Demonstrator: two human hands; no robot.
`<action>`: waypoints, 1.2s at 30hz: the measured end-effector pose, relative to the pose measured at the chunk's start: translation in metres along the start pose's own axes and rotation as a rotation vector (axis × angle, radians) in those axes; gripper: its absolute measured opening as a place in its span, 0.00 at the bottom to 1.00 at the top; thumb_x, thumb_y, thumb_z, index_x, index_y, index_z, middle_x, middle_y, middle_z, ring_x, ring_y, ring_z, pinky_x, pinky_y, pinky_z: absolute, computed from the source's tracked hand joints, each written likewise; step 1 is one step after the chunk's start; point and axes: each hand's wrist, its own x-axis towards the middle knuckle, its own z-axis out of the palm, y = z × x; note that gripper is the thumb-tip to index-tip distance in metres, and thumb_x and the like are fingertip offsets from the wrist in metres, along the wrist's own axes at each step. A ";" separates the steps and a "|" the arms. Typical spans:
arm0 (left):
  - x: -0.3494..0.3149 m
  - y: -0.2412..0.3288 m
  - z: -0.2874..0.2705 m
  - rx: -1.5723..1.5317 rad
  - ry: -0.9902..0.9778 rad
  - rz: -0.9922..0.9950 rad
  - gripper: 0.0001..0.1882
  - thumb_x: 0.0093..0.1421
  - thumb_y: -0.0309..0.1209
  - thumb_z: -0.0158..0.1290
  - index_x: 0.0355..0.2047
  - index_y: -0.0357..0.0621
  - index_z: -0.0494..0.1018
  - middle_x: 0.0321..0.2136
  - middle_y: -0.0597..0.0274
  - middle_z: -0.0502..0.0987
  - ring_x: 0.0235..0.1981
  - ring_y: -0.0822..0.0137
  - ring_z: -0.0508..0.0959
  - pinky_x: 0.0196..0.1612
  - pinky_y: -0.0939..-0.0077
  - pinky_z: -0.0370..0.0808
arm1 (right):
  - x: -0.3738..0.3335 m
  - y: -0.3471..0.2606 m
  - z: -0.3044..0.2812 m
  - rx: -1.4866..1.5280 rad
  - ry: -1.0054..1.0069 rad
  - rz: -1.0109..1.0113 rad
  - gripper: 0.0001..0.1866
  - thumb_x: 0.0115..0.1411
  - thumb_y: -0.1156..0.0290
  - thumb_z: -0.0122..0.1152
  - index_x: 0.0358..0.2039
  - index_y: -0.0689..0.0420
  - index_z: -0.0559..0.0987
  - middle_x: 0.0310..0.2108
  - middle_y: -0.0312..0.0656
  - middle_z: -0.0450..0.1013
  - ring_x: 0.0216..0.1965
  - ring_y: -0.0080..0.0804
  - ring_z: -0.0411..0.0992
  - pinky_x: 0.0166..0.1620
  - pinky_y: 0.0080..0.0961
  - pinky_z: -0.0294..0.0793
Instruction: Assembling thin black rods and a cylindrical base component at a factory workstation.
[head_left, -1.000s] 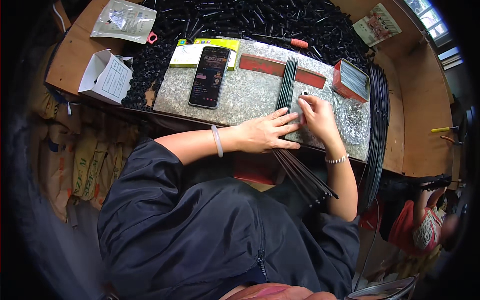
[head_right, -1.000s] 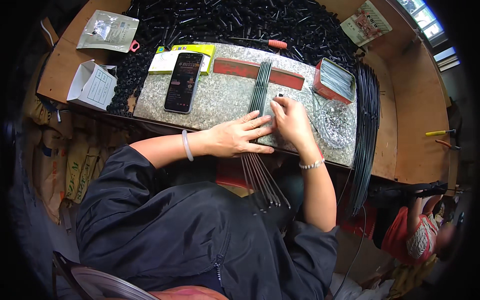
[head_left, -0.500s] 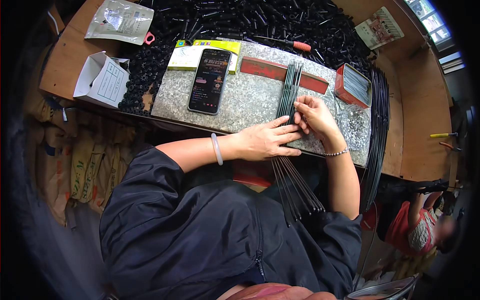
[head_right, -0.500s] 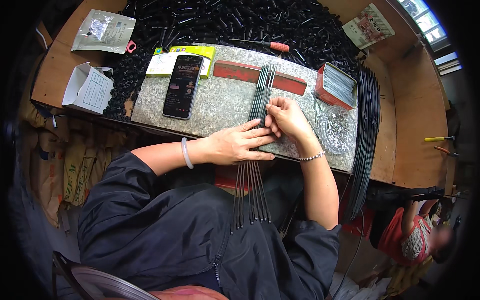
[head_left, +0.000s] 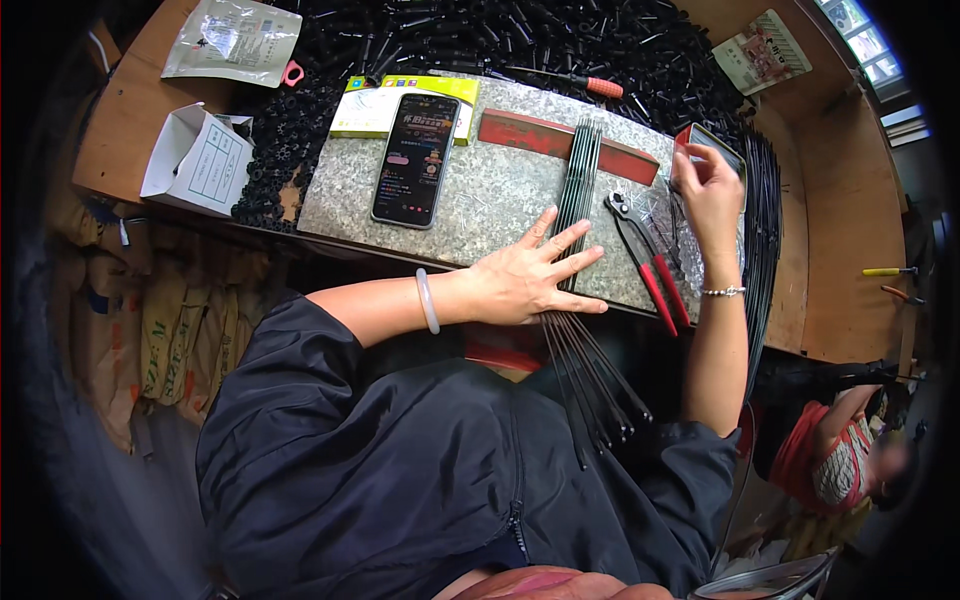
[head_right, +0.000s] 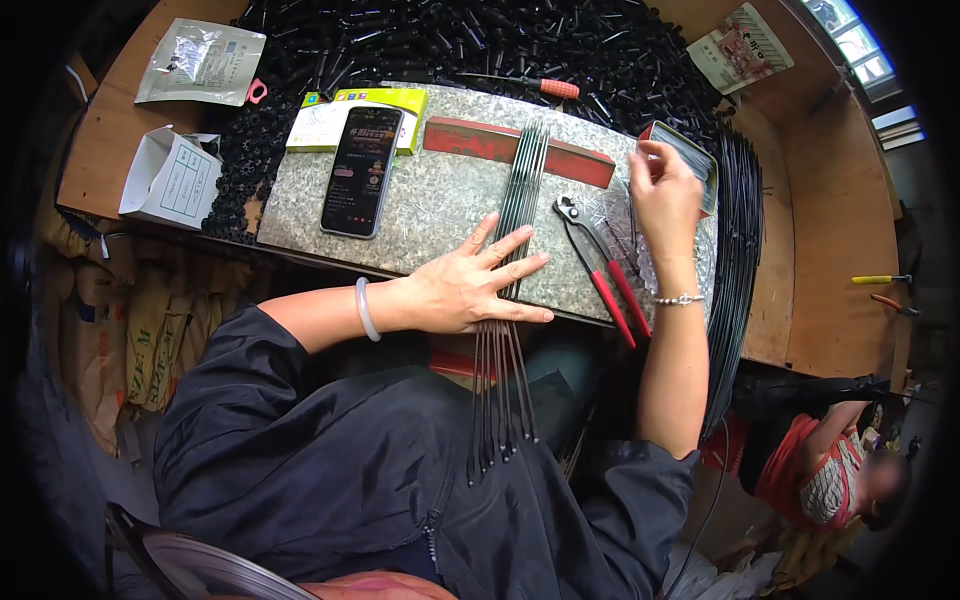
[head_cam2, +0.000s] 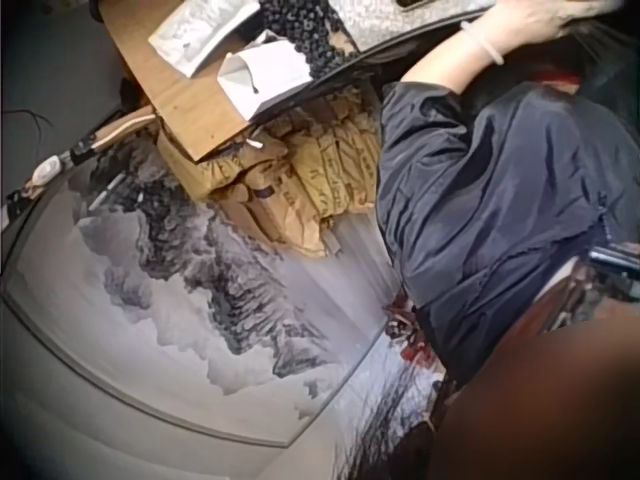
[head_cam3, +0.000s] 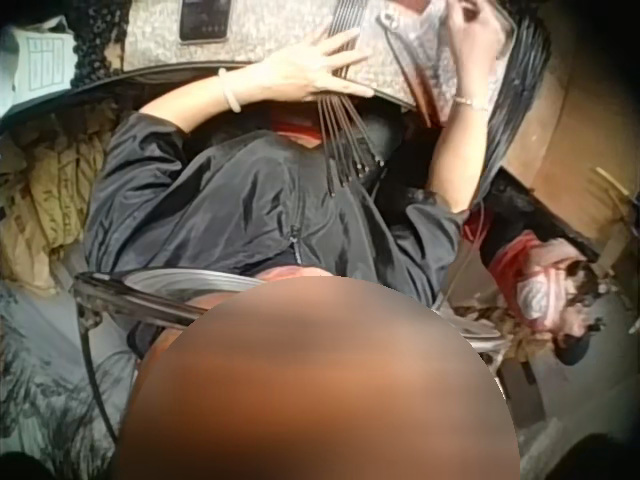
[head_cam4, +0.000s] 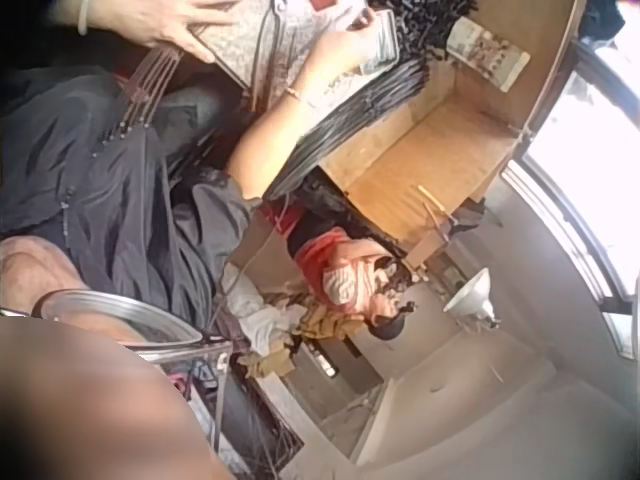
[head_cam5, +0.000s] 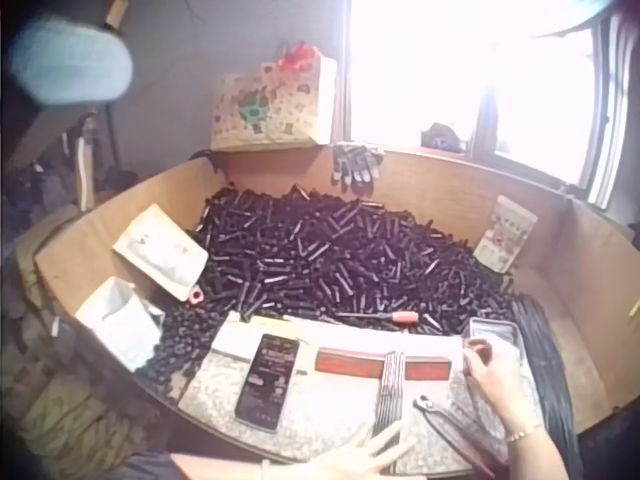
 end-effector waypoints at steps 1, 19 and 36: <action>0.001 0.001 -0.002 -0.021 -0.023 -0.027 0.32 0.53 0.35 0.51 0.57 0.82 0.59 0.58 0.49 0.59 0.62 0.46 0.55 0.59 0.34 0.50 | 0.005 0.010 -0.011 -0.190 0.017 -0.036 0.10 0.53 0.65 0.62 0.33 0.57 0.80 0.25 0.41 0.76 0.24 0.33 0.73 0.29 0.28 0.72; 0.000 -0.001 0.005 -0.031 -0.013 -0.010 0.33 0.53 0.34 0.49 0.58 0.84 0.57 0.60 0.47 0.57 0.62 0.40 0.54 0.59 0.34 0.49 | 0.034 0.050 -0.037 -0.440 -0.271 -0.111 0.07 0.52 0.67 0.62 0.30 0.57 0.80 0.32 0.41 0.73 0.40 0.39 0.68 0.44 0.32 0.69; 0.001 -0.001 0.006 -0.013 -0.024 -0.004 0.33 0.54 0.34 0.47 0.59 0.83 0.56 0.60 0.45 0.57 0.61 0.39 0.55 0.58 0.33 0.53 | 0.022 -0.012 0.027 0.036 -0.327 -0.130 0.07 0.57 0.71 0.60 0.32 0.61 0.79 0.24 0.37 0.69 0.24 0.22 0.65 0.31 0.18 0.65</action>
